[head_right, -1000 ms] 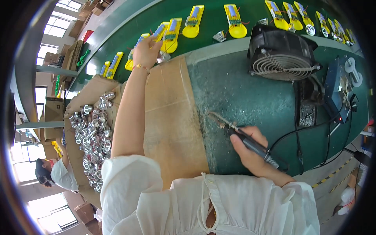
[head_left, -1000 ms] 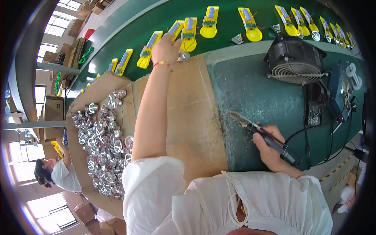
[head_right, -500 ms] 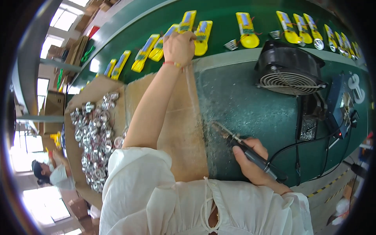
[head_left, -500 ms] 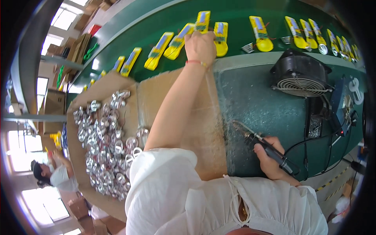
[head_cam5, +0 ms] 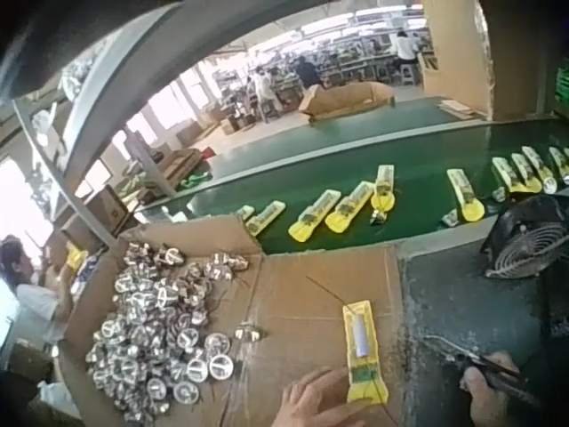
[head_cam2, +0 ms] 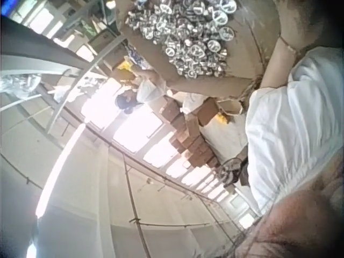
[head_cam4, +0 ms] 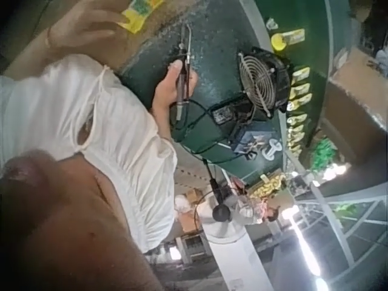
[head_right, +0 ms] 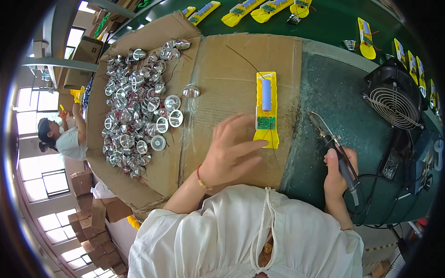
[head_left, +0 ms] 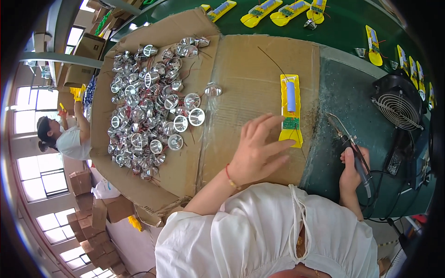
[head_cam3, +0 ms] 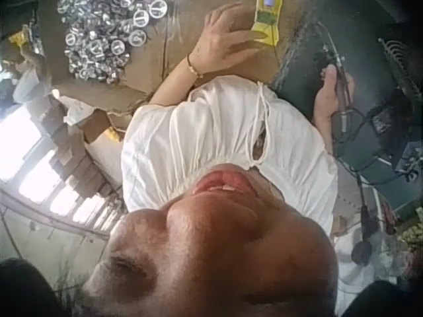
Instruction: Soldering wires onto circuit boards and assembling reflectors into flashlight housings on a factory line.
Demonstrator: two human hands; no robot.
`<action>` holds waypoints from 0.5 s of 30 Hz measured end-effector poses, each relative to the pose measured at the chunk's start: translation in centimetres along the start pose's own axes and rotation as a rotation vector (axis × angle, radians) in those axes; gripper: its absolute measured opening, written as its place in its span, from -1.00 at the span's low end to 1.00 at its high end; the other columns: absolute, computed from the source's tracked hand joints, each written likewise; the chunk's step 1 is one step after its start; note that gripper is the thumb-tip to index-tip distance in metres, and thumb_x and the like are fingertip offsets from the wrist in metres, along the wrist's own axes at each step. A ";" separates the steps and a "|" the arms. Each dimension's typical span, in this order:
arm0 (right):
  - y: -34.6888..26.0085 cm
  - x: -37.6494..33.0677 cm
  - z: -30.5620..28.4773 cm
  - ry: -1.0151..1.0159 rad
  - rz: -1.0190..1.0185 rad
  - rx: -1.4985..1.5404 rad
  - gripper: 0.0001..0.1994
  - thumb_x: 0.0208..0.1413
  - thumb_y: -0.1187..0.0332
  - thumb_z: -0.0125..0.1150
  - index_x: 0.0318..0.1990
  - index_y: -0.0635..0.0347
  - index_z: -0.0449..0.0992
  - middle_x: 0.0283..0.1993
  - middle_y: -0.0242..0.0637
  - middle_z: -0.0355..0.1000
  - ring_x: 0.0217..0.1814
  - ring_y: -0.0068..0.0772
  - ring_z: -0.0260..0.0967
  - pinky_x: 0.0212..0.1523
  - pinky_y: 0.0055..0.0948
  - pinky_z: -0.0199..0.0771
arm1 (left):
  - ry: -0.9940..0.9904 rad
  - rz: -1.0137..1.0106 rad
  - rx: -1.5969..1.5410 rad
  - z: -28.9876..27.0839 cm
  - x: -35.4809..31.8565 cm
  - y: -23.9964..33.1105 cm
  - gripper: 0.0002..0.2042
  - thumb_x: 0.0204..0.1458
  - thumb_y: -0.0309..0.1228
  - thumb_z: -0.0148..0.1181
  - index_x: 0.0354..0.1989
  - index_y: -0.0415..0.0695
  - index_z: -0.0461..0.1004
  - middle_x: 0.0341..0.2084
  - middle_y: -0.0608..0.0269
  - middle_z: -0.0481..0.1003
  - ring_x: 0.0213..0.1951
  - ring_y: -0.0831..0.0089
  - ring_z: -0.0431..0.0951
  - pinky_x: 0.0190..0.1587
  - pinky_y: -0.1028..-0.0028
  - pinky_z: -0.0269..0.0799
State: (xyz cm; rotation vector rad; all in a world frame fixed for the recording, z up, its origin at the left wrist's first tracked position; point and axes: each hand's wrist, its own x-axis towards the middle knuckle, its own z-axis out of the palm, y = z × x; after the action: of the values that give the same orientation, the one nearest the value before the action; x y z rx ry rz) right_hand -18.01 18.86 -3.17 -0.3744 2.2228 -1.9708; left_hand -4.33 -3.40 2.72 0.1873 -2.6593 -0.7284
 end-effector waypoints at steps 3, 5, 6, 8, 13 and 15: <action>0.1 -0.4 -0.2 0.013 -0.007 0.013 -0.83 0.02 0.43 0.15 -0.29 0.34 0.36 -0.51 -0.31 0.35 -0.51 -0.60 0.30 -0.44 -0.63 0.33 | 0.310 -0.298 0.054 -1.5 -1.1 -3.4 -0.83 -0.25 -0.37 0.24 -0.43 -0.11 0.50 -0.41 0.18 0.46 -0.30 0.21 0.43 -0.23 0.31 0.31; 0.0 -0.7 -0.3 0.024 -0.016 0.022 -0.83 0.02 0.43 0.16 -0.29 0.34 0.36 -0.51 -0.31 0.36 -0.51 -0.61 0.30 -0.44 -0.63 0.33 | 0.282 -0.644 0.469 -3.7 0.5 -6.0 -0.76 -0.12 -0.19 0.21 -0.47 -0.13 0.49 -0.59 0.19 0.48 -0.43 0.24 0.46 -0.34 0.42 0.34; 0.0 -1.0 -0.1 -0.003 -0.015 0.016 -0.83 0.01 0.42 0.16 -0.30 0.33 0.36 -0.51 -0.30 0.36 -0.51 -0.60 0.31 -0.45 -0.63 0.33 | 0.209 -0.747 0.624 -4.1 1.2 -7.0 -0.69 -0.09 -0.11 0.15 -0.48 -0.15 0.49 -0.58 0.14 0.49 -0.41 0.22 0.47 -0.34 0.42 0.34; -0.2 -1.3 0.2 -0.044 -0.015 0.013 -0.82 0.00 0.41 0.18 -0.32 0.32 0.36 -0.51 -0.29 0.38 -0.51 -0.60 0.32 -0.45 -0.63 0.34 | 0.138 -0.846 0.771 -4.3 2.3 -8.4 -0.61 -0.05 -0.02 0.09 -0.48 -0.17 0.48 -0.57 0.10 0.50 -0.40 0.20 0.48 -0.34 0.42 0.33; -1.3 -1.9 0.1 -0.020 -0.039 0.000 -0.81 -0.02 0.42 0.21 -0.33 0.33 0.37 -0.54 -0.29 0.39 -0.53 -0.60 0.33 -0.46 -0.63 0.34 | 0.193 -0.562 0.221 -1.7 2.1 -9.2 -0.68 0.02 -0.21 0.06 -0.62 -0.20 0.49 -0.60 0.01 0.48 -0.45 0.11 0.47 -0.37 0.23 0.34; -1.9 -1.9 0.1 -0.056 -0.027 0.015 -0.81 -0.04 0.42 0.22 -0.33 0.33 0.37 -0.54 -0.30 0.40 -0.53 -0.61 0.33 -0.46 -0.64 0.33 | 0.306 -0.233 0.222 0.2 1.2 -6.9 -0.85 -0.01 -0.41 0.09 -0.50 -0.20 0.51 -0.65 0.04 0.46 -0.50 0.20 0.47 -0.42 0.32 0.35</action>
State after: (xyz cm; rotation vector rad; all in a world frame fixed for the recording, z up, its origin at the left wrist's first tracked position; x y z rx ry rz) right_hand -16.01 19.09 -1.41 -0.4544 2.1790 -1.9651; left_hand -5.31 -9.50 -0.65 0.6250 -2.4401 -0.4273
